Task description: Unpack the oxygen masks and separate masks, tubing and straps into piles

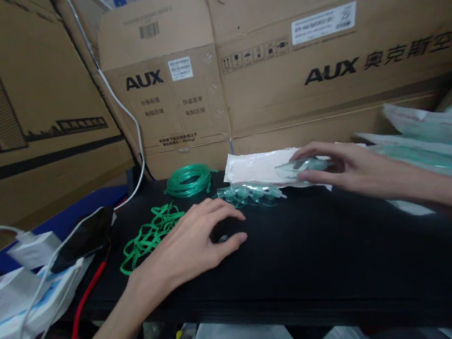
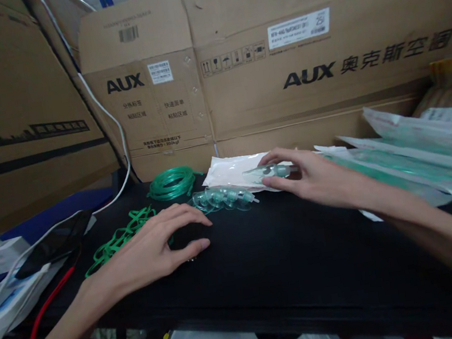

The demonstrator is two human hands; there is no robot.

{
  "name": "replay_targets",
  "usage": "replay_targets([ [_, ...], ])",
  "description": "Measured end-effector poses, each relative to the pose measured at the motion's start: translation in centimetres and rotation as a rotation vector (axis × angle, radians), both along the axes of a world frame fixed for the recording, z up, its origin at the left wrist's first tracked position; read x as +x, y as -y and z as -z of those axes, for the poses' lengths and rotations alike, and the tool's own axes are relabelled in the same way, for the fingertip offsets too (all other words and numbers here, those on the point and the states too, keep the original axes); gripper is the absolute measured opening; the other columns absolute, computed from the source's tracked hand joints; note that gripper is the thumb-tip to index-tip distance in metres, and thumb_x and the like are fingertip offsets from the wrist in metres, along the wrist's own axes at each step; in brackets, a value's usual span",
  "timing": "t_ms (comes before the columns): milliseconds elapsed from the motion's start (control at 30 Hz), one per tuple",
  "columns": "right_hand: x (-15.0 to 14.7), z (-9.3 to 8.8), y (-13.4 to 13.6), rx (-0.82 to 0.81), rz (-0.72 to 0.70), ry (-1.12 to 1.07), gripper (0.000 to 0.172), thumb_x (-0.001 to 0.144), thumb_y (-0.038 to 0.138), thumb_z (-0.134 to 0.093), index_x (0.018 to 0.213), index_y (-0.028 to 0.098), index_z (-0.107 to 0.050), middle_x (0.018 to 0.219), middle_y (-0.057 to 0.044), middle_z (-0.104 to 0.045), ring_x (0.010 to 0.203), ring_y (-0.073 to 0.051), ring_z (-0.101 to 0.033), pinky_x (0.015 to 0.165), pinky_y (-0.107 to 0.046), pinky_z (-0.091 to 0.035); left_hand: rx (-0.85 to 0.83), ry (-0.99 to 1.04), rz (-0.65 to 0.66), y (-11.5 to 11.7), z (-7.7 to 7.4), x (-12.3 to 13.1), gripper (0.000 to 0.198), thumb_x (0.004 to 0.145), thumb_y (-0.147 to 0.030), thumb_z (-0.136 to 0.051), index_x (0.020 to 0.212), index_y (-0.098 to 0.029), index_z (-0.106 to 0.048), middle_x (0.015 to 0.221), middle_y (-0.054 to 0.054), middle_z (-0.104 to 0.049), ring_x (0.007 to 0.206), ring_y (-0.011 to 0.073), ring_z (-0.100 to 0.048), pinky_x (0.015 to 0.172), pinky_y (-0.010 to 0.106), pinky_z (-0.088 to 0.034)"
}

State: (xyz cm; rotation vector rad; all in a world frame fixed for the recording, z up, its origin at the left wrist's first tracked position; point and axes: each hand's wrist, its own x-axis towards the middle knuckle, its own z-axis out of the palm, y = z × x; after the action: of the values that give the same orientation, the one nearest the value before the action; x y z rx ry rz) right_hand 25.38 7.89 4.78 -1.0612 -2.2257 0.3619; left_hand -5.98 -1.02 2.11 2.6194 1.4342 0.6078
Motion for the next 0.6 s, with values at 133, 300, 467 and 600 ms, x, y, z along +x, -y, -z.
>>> replay_targets([
  [133,-0.5,2.3,-0.9,-0.034,-0.036,-0.014,0.048,0.094,0.06,-0.061,0.12,0.021,-0.071,0.111,-0.009,-0.077,0.082,-0.022,-0.069,0.075,-0.037,-0.055,0.174,0.004,0.036,-3.7,-1.5,2.3,0.029,0.102,-0.04,-0.058,0.122,-0.023,-0.069,0.127,0.007,-0.069,0.121,0.0257,-0.062,0.108,0.04,-0.044],
  [300,-0.9,3.8,-1.1,-0.016,-0.045,-0.035,0.042,0.097,0.054,-0.06,0.121,0.021,-0.069,0.126,-0.01,-0.074,0.111,-0.028,-0.069,0.099,-0.043,-0.052,0.107,-0.088,0.096,-8.3,-1.8,3.5,0.029,0.102,-0.035,-0.058,0.123,-0.019,-0.069,0.125,0.01,-0.071,0.118,0.0275,-0.065,0.103,0.039,-0.046],
  [467,-1.6,4.2,-0.8,-0.044,-0.051,-0.016,0.041,0.098,0.051,-0.06,0.127,0.022,-0.065,0.115,-0.009,-0.078,0.098,-0.026,-0.074,0.089,-0.039,-0.056,0.098,0.002,0.169,-9.6,-0.6,3.1,0.026,0.102,-0.031,-0.06,0.123,-0.018,-0.069,0.124,0.009,-0.072,0.116,0.0239,-0.065,0.103,0.036,-0.046],
  [600,-2.1,4.0,-0.4,0.033,0.015,0.046,0.04,0.099,0.045,-0.059,0.128,0.021,-0.071,0.119,-0.008,-0.079,0.1,-0.027,-0.075,0.092,-0.04,-0.056,0.097,0.053,0.231,-9.9,-0.1,2.7,0.025,0.101,-0.031,-0.062,0.122,-0.019,-0.069,0.122,0.008,-0.072,0.115,0.022,-0.066,0.102,0.033,-0.046],
])
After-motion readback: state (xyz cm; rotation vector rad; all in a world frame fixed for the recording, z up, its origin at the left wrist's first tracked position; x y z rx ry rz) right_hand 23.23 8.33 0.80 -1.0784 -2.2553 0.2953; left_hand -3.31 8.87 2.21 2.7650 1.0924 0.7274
